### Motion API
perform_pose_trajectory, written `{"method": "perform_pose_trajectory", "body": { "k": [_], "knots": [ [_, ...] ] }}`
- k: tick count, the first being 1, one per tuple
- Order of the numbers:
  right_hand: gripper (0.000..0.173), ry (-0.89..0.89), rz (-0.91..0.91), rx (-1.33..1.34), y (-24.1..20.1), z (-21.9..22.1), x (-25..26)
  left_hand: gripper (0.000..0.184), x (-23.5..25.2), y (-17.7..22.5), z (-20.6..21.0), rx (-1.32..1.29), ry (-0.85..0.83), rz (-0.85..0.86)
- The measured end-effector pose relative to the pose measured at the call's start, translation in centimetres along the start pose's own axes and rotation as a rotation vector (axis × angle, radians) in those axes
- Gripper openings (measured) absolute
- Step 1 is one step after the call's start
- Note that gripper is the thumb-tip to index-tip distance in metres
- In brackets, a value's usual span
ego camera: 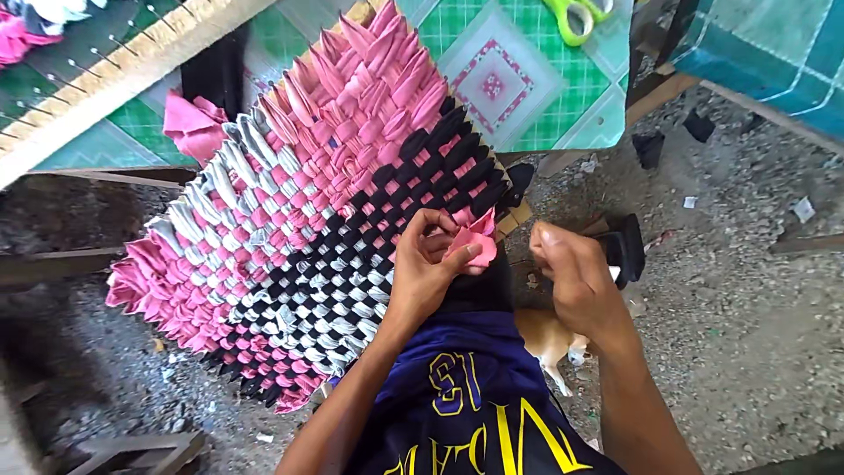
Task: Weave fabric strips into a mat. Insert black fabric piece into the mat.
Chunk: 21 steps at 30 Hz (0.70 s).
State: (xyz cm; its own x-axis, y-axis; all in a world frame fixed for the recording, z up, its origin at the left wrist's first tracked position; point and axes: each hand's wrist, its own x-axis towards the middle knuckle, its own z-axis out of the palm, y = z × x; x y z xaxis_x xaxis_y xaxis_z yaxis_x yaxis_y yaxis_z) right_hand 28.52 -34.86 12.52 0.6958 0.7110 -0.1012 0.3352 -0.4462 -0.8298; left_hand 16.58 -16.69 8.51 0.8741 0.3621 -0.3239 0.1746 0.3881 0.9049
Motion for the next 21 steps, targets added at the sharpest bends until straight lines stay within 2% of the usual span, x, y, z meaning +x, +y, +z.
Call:
{"method": "perform_pose_trajectory", "body": {
  "k": [3, 8, 13, 17, 21],
  "knots": [
    [0.037, -0.033, -0.002, -0.056, 0.0, -0.1, -0.2, 0.017, -0.1, -0.6, -0.3, 0.045, -0.053, 0.103],
    [0.028, -0.069, 0.022, -0.155, -0.6, -0.4, -0.3, 0.029, -0.4, -0.8, -0.8, 0.103, -0.077, 0.116],
    [0.031, -0.060, -0.106, -0.180, -0.6, -0.7, 0.1, 0.039, -0.5, 0.0, -0.7, 0.133, -0.087, 0.049],
    [0.026, -0.047, -0.205, -0.160, -0.6, -0.8, 0.4, 0.016, -0.4, 0.6, -0.3, 0.259, 0.013, 0.065],
    [0.026, -0.051, -0.259, -0.222, -0.6, -0.9, 0.9, 0.026, -0.3, 0.2, -0.5, 0.246, 0.013, 0.028]
  ]
}}
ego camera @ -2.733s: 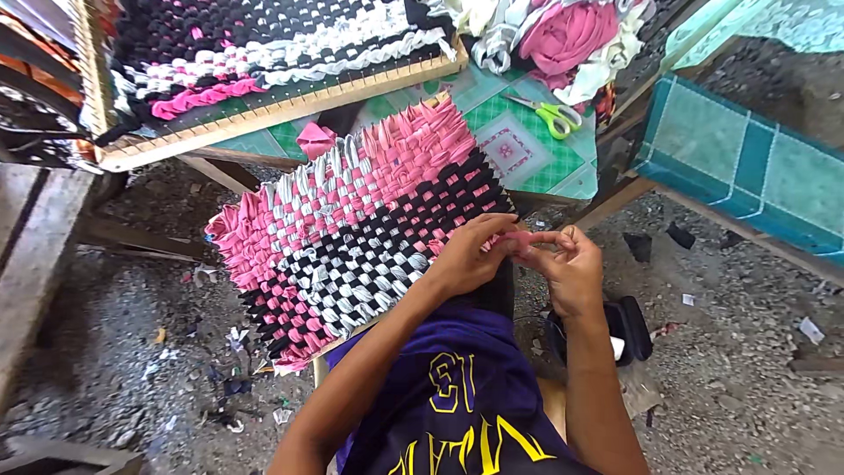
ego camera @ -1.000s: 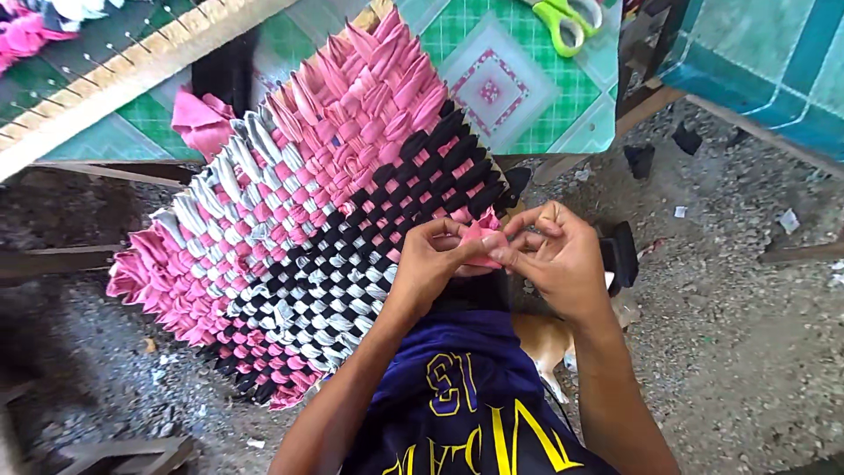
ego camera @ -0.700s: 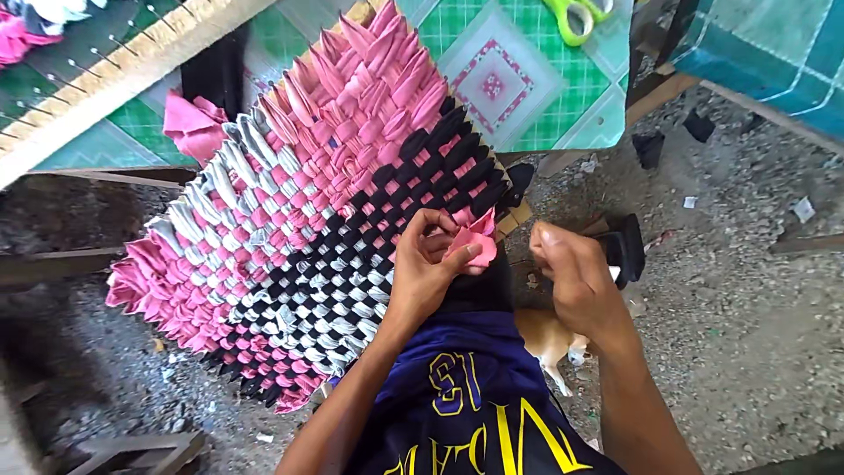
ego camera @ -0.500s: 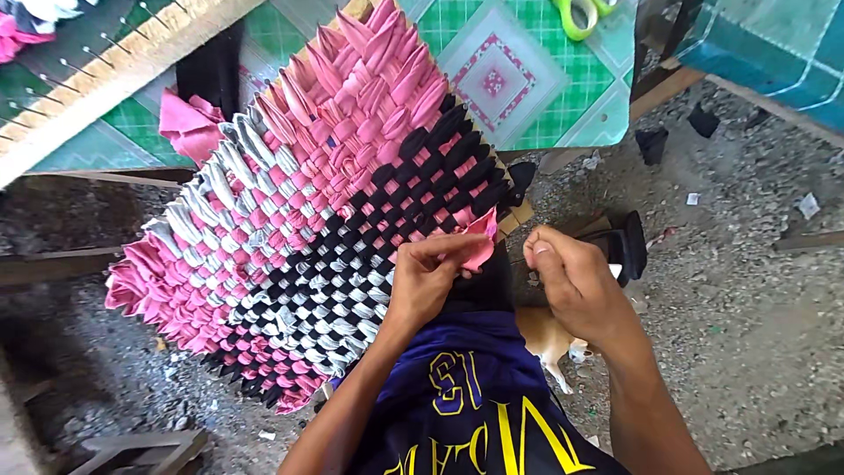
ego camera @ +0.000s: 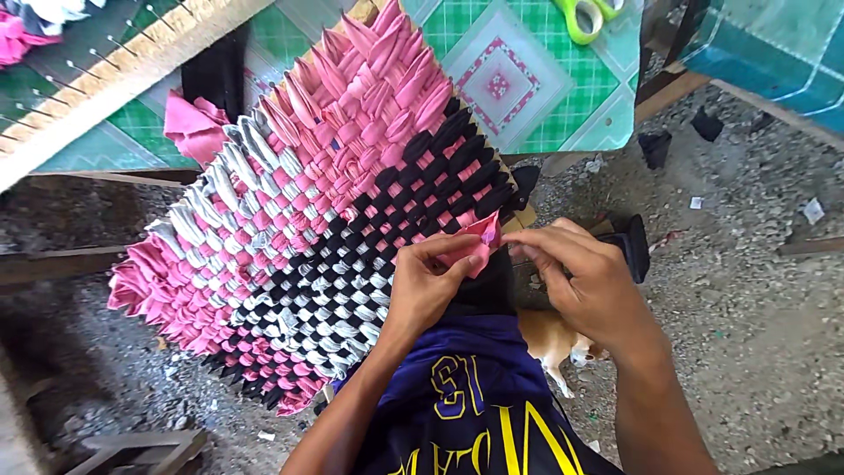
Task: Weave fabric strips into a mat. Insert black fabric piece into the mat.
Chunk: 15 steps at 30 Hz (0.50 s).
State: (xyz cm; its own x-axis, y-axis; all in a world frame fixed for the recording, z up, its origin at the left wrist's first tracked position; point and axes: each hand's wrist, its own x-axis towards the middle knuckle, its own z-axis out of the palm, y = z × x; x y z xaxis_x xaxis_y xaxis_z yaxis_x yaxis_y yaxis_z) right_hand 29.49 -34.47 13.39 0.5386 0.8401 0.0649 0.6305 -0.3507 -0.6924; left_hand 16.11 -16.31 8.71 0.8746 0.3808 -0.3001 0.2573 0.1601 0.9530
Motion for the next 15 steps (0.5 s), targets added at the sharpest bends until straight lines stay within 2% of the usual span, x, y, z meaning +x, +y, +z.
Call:
{"method": "perform_pose_trajectory", "body": {
  "k": [5, 12, 15],
  "knots": [
    [0.016, 0.036, -0.095, -0.074, 0.2, 0.0, 0.3, 0.029, -0.2, 0.0, -0.3, -0.052, -0.027, -0.022],
    [0.017, 0.082, -0.216, -0.121, 0.0, -0.1, 1.2, 0.029, -0.3, 0.1, -0.5, -0.131, -0.052, -0.036],
    [0.018, 0.046, -0.263, -0.173, -0.2, -0.2, 1.7, 0.029, -0.3, 0.1, -0.3, -0.124, -0.044, -0.025]
  ]
}}
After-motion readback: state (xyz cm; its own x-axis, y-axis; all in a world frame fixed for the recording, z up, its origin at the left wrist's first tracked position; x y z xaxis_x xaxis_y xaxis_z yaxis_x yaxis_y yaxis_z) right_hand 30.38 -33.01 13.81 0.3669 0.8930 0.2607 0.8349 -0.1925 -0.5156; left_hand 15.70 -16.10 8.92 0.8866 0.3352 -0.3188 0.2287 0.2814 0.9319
